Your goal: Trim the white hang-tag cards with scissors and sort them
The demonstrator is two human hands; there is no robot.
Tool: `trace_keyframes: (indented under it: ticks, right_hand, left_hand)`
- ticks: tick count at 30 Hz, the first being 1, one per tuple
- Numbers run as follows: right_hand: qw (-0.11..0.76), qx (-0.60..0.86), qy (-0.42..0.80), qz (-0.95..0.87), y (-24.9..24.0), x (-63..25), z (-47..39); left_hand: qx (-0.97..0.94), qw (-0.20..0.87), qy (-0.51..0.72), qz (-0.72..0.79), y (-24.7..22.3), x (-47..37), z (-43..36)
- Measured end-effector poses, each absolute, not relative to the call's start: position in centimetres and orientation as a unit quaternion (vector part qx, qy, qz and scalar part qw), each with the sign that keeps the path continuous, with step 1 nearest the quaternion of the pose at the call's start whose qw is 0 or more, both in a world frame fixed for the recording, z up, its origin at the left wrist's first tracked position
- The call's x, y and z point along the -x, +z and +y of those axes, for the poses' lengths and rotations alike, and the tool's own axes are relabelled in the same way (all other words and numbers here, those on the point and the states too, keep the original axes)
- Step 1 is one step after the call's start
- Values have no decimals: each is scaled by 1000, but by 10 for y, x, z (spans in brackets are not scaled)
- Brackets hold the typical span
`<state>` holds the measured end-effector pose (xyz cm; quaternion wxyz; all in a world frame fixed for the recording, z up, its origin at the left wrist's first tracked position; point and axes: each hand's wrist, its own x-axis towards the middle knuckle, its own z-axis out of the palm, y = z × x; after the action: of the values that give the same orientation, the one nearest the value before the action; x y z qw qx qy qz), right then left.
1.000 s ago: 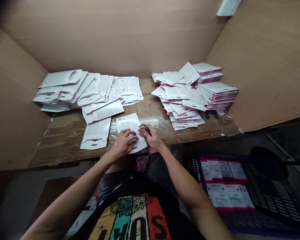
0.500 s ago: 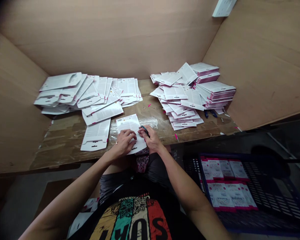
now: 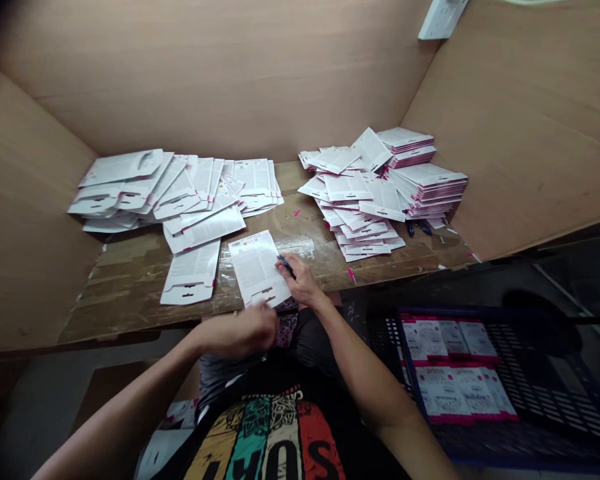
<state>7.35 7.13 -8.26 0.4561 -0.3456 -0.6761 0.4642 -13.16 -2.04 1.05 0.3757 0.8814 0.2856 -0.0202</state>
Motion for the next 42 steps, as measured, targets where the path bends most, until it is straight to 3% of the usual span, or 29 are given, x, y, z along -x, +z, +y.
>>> trace_keyframes:
  ticks: [2,3,6,8,10,13,20,33,36,40,42]
  right_hand:
    - [457,342,448,-688,-78,-73,72]
    - [454,337,440,-697,-75,-74,72]
    - [423,311,409,-747,-65,-80,66]
    - [375,288,382,-794,-59,-88,59]
    - [318,266,347,-841,-57,-98,52]
    - [270,251,307,-878,-58,-108,46]
    - [300,284,316,-854,-61,-107,44]
    - [289,284,282,-869,-67,-105,41]
    - [288,292,284,-867,-70,-105,43]
    - [291,285,294,-865,-72,-104,45]
    - [285,284,293,-867,-71,-104,45]
  left_hand:
    - [-853,490,0,178,14,138,-42]
    - [-845,484,42,224,11,141,-48]
    - [-809,270,177,491,-14,147,-47]
    - [-807,160,183,537,-34,153,-39]
    - [-822,126,173,527,-49,159,-33]
    - [-826,117,171,525,-55,164,-32]
    - [-816,137,178,532,-43,145,-6]
    - [-852,121,42,507,-34,119,25]
    - [-862,206,65,458,-17,138,17]
    - [-798,514,76,306,12,173,-4]
    - [-755,545,94,352,14,175,-19]
